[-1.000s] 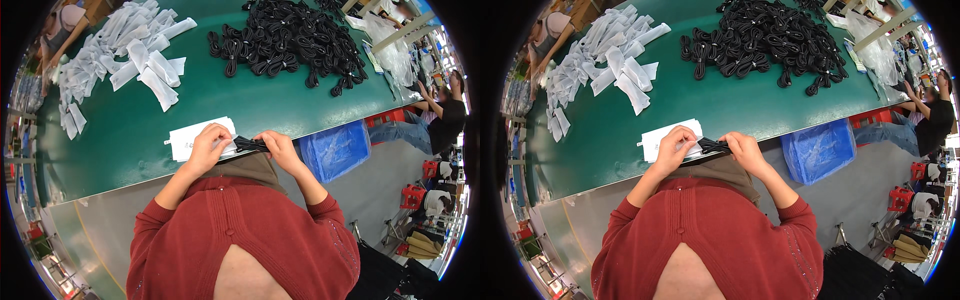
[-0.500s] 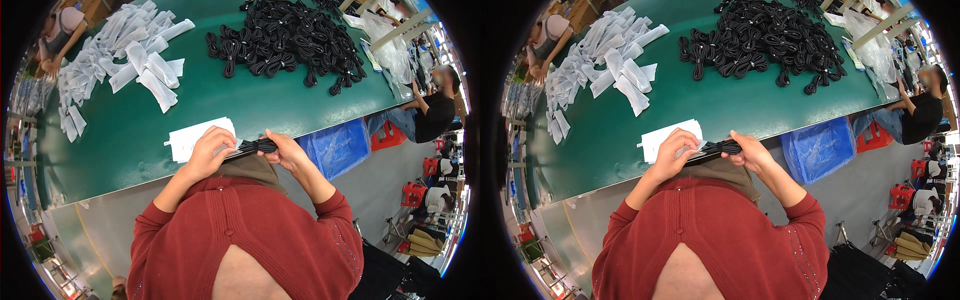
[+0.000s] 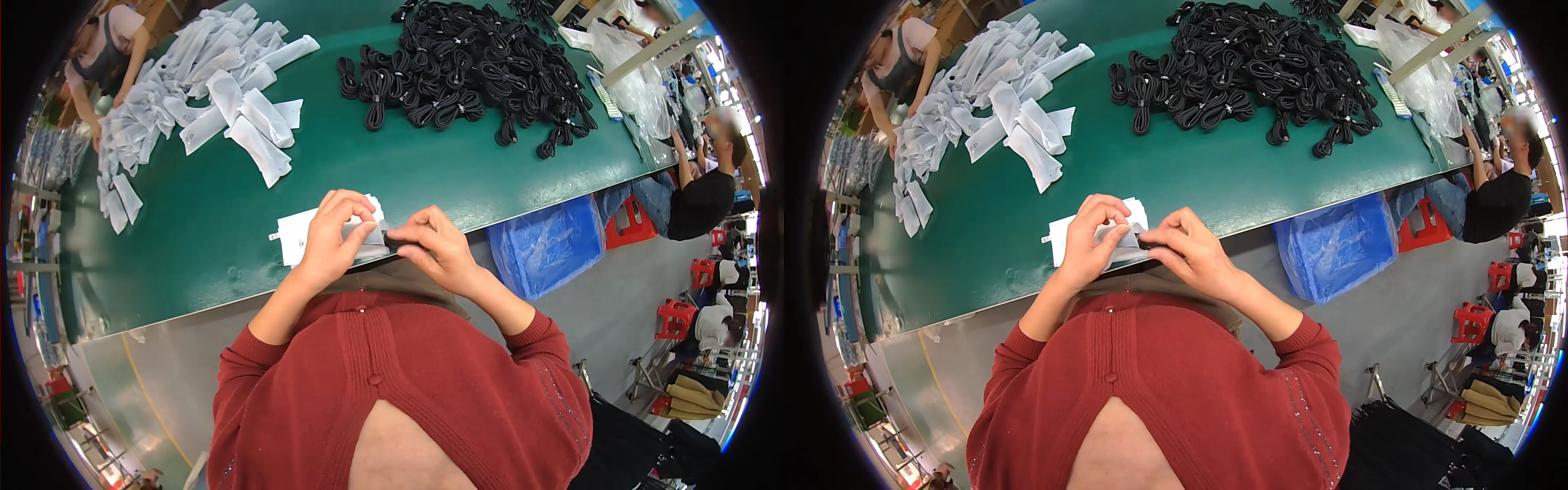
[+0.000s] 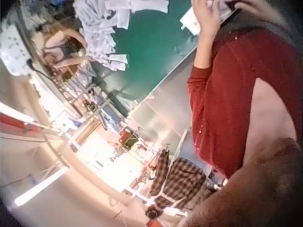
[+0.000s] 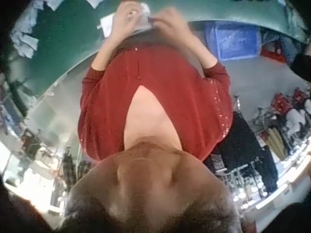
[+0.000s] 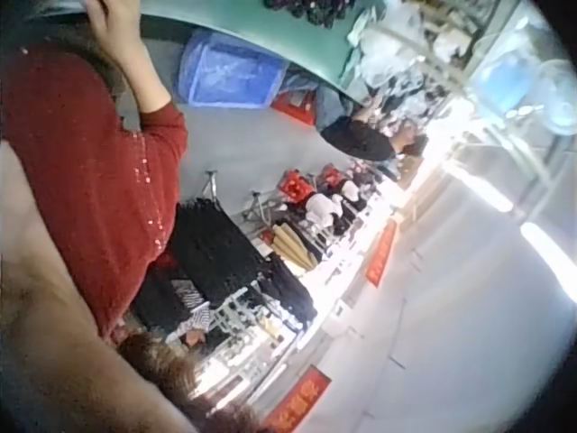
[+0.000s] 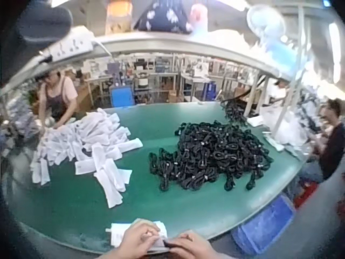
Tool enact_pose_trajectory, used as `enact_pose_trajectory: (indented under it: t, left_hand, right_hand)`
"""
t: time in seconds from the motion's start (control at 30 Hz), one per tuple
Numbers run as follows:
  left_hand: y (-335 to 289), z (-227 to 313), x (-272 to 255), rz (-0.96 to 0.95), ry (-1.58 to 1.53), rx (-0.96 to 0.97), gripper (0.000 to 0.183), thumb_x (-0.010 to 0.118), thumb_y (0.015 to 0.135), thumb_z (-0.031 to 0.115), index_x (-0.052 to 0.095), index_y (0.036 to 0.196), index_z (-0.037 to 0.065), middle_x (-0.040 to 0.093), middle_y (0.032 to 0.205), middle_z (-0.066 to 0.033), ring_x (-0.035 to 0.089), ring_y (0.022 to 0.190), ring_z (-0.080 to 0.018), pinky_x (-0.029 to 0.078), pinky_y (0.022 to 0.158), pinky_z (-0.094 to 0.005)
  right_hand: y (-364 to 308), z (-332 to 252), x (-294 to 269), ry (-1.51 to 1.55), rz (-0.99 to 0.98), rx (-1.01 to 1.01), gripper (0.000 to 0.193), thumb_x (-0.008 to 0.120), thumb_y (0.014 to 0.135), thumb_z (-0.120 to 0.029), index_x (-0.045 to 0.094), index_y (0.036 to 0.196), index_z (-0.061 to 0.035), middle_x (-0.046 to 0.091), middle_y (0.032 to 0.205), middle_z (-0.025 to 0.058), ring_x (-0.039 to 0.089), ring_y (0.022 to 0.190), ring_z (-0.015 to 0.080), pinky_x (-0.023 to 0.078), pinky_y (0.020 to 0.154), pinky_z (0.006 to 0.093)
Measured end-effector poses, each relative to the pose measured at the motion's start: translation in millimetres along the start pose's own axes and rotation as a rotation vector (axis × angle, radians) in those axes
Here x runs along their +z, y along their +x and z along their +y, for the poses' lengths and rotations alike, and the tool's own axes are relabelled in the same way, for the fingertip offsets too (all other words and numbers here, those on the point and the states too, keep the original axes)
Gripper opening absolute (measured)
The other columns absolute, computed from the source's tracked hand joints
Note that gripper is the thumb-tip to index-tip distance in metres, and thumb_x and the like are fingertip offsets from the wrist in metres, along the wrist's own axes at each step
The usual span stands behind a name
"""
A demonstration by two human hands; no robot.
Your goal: The person repeatedly picks up black cables from a large pile on a green table, places each one into a small white paper sleeve, and sets the packaged unit aside. The task involves continuous manual handling of cables and sleeves in a repetitive assembly line manner.
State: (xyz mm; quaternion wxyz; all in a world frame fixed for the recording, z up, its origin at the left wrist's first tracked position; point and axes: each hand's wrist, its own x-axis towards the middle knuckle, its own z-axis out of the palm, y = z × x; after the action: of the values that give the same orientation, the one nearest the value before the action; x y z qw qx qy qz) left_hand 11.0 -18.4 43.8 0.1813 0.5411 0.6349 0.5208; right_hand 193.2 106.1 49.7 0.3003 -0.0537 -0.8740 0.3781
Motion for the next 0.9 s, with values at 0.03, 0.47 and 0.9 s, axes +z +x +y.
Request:
enact_pose_trajectory:
  t: [0.03,0.47,0.9]
  left_hand:
    - [1.7,2.1,-0.2,-0.008,-0.007,0.012,0.009,0.068,0.084,0.007,0.060,0.085,0.004,0.063,0.101,-0.0084,0.056,0.094,-0.0246,0.043,0.089,-0.0360]
    - [18.5,-9.0,-23.6,0.039,-0.530,-0.231,0.017,0.066,0.094,0.021,0.063,0.089,0.004,0.059,0.113,-0.0061,0.055,0.097,-0.0124,0.043,0.089,-0.0294]
    - [91.3,-16.9,-56.3,0.217,-0.437,-0.215,0.025,0.064,0.095,0.025,0.067,0.109,0.004,0.063,0.097,0.0020,0.058,0.086,-0.0078,0.045,0.074,-0.0234]
  right_hand:
    - [1.8,-0.3,5.7,0.136,0.086,0.199,0.019,0.074,0.085,-0.006,0.064,0.101,-0.0040,0.057,0.087,0.0066,0.055,0.074,0.0142,0.046,0.063,0.0265]
    - [35.6,8.0,23.0,0.242,0.128,0.006,0.035,0.075,0.082,-0.003,0.065,0.115,-0.0046,0.052,0.119,0.0124,0.058,0.077,0.0115,0.051,0.067,0.0239]
    - [79.9,2.3,22.7,0.587,0.379,0.150,0.009,0.060,0.094,-0.003,0.062,0.100,0.0027,0.057,0.096,0.0069,0.057,0.071,0.0103,0.048,0.061,0.0237]
